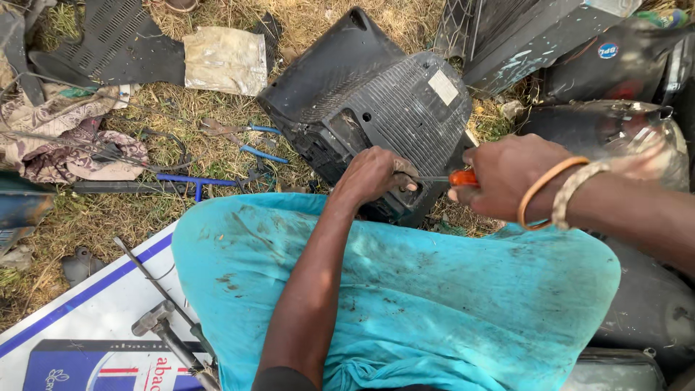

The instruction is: The person sits on the ground in a scrap yard and unscrews the back cover of a CRT television using a red-handled screwdriver. After removing the screws and back panel, they use a blue-handled pry tool to work on the exposed internal chassis and components.

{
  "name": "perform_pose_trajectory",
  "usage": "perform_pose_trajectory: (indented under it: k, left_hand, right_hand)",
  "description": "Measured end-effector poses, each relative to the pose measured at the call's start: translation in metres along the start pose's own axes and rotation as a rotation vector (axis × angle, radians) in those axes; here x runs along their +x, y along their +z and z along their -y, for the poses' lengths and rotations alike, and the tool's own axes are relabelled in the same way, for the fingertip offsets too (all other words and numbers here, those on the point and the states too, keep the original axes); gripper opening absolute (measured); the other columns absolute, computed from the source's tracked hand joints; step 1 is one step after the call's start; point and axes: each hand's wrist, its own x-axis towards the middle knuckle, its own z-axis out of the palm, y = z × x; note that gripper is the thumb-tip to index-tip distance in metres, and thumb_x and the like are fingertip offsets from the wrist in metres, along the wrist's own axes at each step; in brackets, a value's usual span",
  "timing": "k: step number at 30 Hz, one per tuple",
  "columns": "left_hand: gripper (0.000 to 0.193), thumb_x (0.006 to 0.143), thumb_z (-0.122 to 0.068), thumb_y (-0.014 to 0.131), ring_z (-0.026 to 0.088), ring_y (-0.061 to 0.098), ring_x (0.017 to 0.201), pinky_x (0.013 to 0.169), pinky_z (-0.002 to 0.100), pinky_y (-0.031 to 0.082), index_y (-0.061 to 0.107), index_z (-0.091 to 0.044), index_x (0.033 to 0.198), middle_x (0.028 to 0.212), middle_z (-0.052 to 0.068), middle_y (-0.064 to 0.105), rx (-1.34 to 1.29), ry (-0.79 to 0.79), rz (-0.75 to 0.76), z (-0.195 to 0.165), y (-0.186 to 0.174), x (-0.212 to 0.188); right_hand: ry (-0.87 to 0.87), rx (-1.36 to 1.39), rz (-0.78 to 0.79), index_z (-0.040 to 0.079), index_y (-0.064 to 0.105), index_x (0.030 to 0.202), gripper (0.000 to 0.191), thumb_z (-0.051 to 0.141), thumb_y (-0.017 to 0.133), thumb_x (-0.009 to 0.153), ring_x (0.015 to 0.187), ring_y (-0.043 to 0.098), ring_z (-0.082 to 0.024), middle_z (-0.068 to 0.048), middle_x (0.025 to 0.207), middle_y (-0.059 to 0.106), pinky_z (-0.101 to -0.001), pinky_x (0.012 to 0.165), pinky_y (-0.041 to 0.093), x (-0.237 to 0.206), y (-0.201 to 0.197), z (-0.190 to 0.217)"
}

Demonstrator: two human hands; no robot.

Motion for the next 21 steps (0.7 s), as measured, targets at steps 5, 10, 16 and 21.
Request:
perform_pose_trajectory:
  k: [5,10,16,21]
  left_hand:
    - [0.027,0.077,-0.034,0.082,0.026,0.076,0.081,0.073,0.043,0.057,0.082,-0.026,0.103,0.085,0.004,0.079,-0.008,-0.200,0.075,-0.004,0.004,0.000]
    - [0.026,0.077,-0.030,0.084,0.030,0.073,0.081,0.070,0.046,0.056,0.084,-0.023,0.101,0.089,0.006,0.078,0.110,-0.012,-0.006,0.000,0.008,0.001]
    - [0.020,0.083,-0.026,0.079,0.024,0.075,0.075,0.071,0.041,0.058,0.083,-0.022,0.102,0.088,0.002,0.080,-0.008,-0.073,-0.028,-0.003,0.012,0.000]
    - [0.025,0.078,-0.029,0.084,0.027,0.074,0.072,0.069,0.043,0.054,0.083,-0.020,0.100,0.080,0.007,0.077,0.008,-0.190,0.004,-0.015,0.010,-0.003]
  right_hand:
    - [-0.356,-0.423,-0.270,0.000,0.067,0.114,0.033,0.025,0.064,0.093,0.091,0.074,-0.030,-0.015,0.099,0.072,-0.0417,0.070,0.063,-0.003,0.002,0.006]
    - [-0.246,-0.548,-0.274,0.000,0.067,0.107,0.040,0.037,0.053,0.103,0.088,0.074,-0.029,-0.016,0.100,0.072,-0.0394,0.068,0.059,-0.029,-0.022,0.013]
    - [0.122,0.107,-0.040,0.010,0.064,0.103,0.044,0.051,0.048,0.104,0.086,0.077,-0.033,-0.015,0.092,0.075,-0.0448,0.075,0.059,-0.049,-0.012,-0.010]
    - [-0.402,0.135,-0.883,0.006,0.065,0.102,0.018,0.010,0.066,0.085,0.082,0.069,-0.033,-0.013,0.096,0.058,-0.0457,0.070,0.059,-0.050,0.023,-0.017]
